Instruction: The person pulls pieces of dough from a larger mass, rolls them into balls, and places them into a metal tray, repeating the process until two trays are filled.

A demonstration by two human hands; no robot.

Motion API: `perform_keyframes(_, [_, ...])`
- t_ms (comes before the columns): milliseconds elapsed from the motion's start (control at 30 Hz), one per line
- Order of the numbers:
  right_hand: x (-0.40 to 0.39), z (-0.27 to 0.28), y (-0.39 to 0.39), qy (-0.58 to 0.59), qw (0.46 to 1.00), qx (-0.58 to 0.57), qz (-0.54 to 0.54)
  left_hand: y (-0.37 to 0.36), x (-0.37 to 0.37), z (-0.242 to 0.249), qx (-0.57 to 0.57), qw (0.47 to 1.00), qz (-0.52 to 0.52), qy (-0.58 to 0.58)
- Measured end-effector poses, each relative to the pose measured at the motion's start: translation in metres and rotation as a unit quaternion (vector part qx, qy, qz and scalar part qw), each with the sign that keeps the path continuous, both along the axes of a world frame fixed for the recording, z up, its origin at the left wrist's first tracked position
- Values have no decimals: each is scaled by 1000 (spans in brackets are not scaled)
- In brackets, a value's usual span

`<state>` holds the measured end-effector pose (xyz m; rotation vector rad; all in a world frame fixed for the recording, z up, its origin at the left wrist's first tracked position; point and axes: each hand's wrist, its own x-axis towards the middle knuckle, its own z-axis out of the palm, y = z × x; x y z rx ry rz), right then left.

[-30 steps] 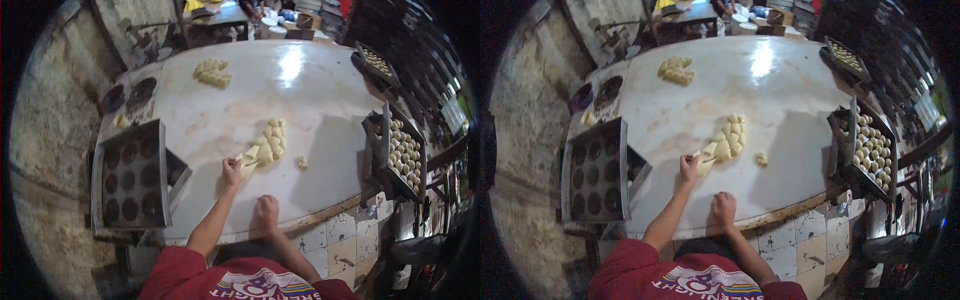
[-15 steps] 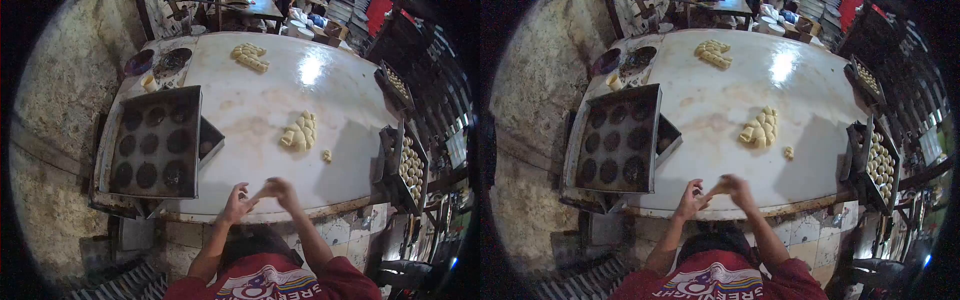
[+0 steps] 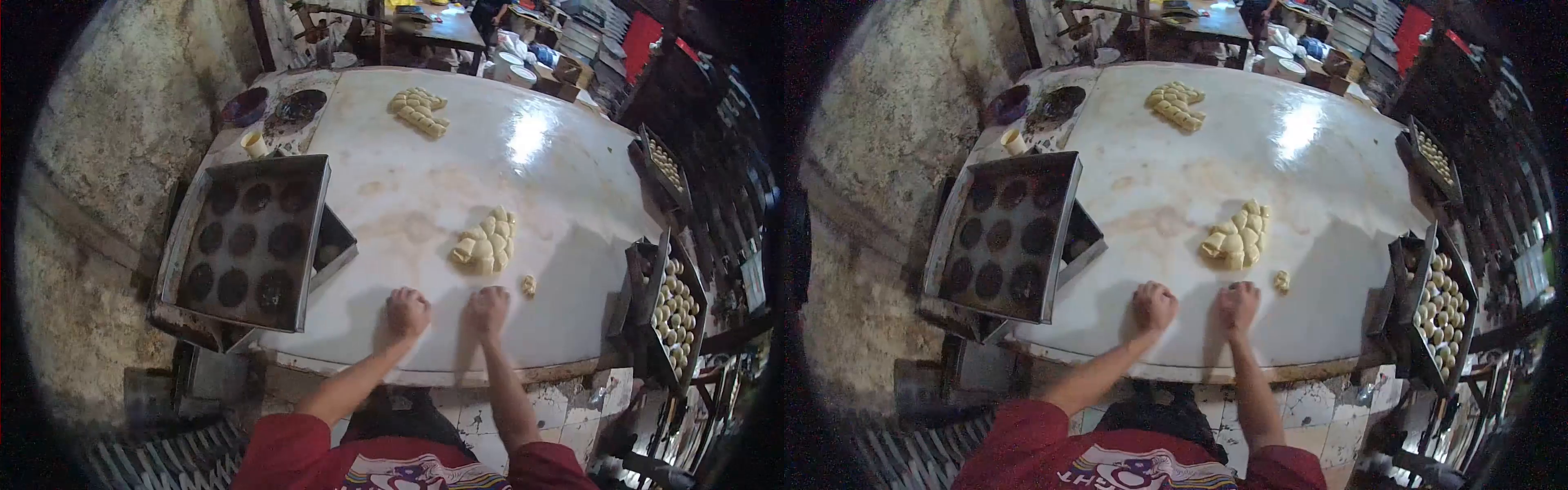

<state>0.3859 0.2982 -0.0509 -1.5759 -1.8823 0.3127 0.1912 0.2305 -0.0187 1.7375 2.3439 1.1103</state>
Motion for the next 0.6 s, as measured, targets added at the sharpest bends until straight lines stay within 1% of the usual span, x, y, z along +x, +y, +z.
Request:
perform_keyframes(67, [-23, 29, -35, -31, 996, -34, 72, -25, 36, 7, -76, 996, -52, -19])
perform_keyframes(133, [2, 7, -70, 3, 981, 45, 188, -69, 39, 17, -54, 989, -134, -26])
perform_keyframes(167, [21, 7, -83, 5, 982, 38, 186, -82, 25, 13, -52, 988, -146, -23])
perform_keyframes(200, [47, 18, -94, -88, 965, 46, 242, -95, 7, 8, -51, 986, -159, -22])
perform_keyframes(233, [71, 25, -96, -180, 937, 54, 295, -96, -11, 9, -72, 990, -121, -9])
perform_keyframes(267, [92, 11, -79, -167, 949, 28, 268, -82, -28, 11, -88, 993, -83, 5])
perform_keyframes(300, [106, -2, -59, -155, 959, 2, 239, -61, -39, 9, -92, 993, -45, 52])
perform_keyframes(333, [97, 9, -37, -127, 975, 16, 183, -36, -44, 2, -101, 990, -10, 98])
perform_keyframes(367, [75, 27, -15, -100, 986, 26, 127, -3, -41, -7, -70, 993, 36, 90])
perform_keyframes(400, [50, 53, -6, -16, 998, 1, 58, 22, -30, -13, -37, 992, 82, 83])
perform_keyframes(433, [41, 36, 13, 47, 995, -41, 73, 32, -11, -15, -36, 994, 70, 79])
perform_keyframes(467, [18, 36, 19, 62, 997, -1, 41, 43, 10, -16, -43, 998, 50, 23])
perform_keyframes(500, [-1, 36, 15, 77, 995, -50, 49, 47, 26, -17, -54, 997, 34, -34])
perform_keyframes(533, [-19, 38, 2, 91, 994, -34, 53, 35, 37, -14, -61, 997, 30, -41])
perform_keyframes(567, [-20, 46, -15, 46, 991, -43, 114, 12, 47, -6, -65, 998, -12, -14])
perform_keyframes(600, [-13, 40, -34, 67, 984, 15, 164, -9, 50, 4, -65, 996, -54, 16])
